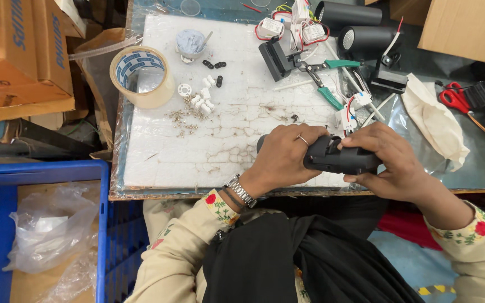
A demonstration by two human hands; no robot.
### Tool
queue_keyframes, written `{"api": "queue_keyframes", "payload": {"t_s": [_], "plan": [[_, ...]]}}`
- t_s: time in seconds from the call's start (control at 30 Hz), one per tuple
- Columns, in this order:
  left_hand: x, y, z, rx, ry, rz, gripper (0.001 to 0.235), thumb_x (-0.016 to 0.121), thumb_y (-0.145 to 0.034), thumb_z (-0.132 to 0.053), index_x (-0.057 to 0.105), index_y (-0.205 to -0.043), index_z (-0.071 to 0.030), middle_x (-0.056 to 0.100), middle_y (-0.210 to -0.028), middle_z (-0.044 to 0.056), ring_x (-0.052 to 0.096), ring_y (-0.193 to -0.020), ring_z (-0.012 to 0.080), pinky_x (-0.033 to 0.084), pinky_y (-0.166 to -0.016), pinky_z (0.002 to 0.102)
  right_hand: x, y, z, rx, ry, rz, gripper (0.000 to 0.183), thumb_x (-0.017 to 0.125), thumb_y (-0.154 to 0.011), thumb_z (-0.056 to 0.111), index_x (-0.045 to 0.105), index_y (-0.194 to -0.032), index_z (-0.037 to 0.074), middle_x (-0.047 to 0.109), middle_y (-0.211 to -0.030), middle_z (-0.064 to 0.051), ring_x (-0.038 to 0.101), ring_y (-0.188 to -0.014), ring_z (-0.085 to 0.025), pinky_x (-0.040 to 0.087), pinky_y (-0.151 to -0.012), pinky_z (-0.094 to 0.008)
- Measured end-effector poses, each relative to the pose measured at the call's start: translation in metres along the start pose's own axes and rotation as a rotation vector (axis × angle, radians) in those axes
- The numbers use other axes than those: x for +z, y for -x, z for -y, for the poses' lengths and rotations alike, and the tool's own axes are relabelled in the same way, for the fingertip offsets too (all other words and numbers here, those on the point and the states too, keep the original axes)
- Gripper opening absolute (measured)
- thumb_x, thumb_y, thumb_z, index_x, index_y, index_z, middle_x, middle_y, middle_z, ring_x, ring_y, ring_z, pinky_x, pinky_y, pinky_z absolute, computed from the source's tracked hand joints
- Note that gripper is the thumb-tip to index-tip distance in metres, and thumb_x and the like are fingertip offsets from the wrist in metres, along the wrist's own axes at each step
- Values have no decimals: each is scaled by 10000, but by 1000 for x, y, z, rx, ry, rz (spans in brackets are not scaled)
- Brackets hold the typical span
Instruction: The person assembles a lighting fixture by hand by connecting wires with white plastic connectors, inserting wires into a black cylindrical component, and fitting various plastic parts together on a workstation.
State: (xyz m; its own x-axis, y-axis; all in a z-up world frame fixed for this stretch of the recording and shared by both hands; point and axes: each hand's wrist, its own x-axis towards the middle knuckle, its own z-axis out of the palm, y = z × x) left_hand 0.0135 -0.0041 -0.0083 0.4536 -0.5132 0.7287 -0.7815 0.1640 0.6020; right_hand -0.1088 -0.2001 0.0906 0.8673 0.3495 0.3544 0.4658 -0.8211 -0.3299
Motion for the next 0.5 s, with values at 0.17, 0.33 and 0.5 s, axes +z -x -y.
{"api": "queue_keyframes", "payload": {"t_s": [0.17, 0.33, 0.5], "plan": [[2, 1, 4, -23, -1, 21, 564, 874, -707, -258, 647, -1197, -93, 717, -1054, 75, 713, -952, 298, 545, -839, 413, 0, -2, 0, 20, -36, -2, 661, 874, -614, 105, 607, -1217, 59, 702, -1065, -89, 674, -992, -300, 524, -858, -407], [3, -1, 4, -40, 11, 7, 522, 881, -743, -274, 644, -1177, -108, 725, -1105, 65, 716, -976, 292, 555, -852, 407, -4, -2, 3, 66, 8, 12, 655, 882, -646, 173, 606, -1224, 37, 675, -1003, -155, 673, -867, -308, 518, -743, -384], [-7, -7, 12, -33, 46, 151, 595, 857, -669, -287, 653, -1205, -126, 726, -1101, 55, 724, -986, 281, 571, -863, 393, -3, -10, 4, 64, 16, 28, 669, 876, -663, 249, 603, -1235, 34, 688, -974, -159, 700, -807, -305, 531, -682, -363]]}}
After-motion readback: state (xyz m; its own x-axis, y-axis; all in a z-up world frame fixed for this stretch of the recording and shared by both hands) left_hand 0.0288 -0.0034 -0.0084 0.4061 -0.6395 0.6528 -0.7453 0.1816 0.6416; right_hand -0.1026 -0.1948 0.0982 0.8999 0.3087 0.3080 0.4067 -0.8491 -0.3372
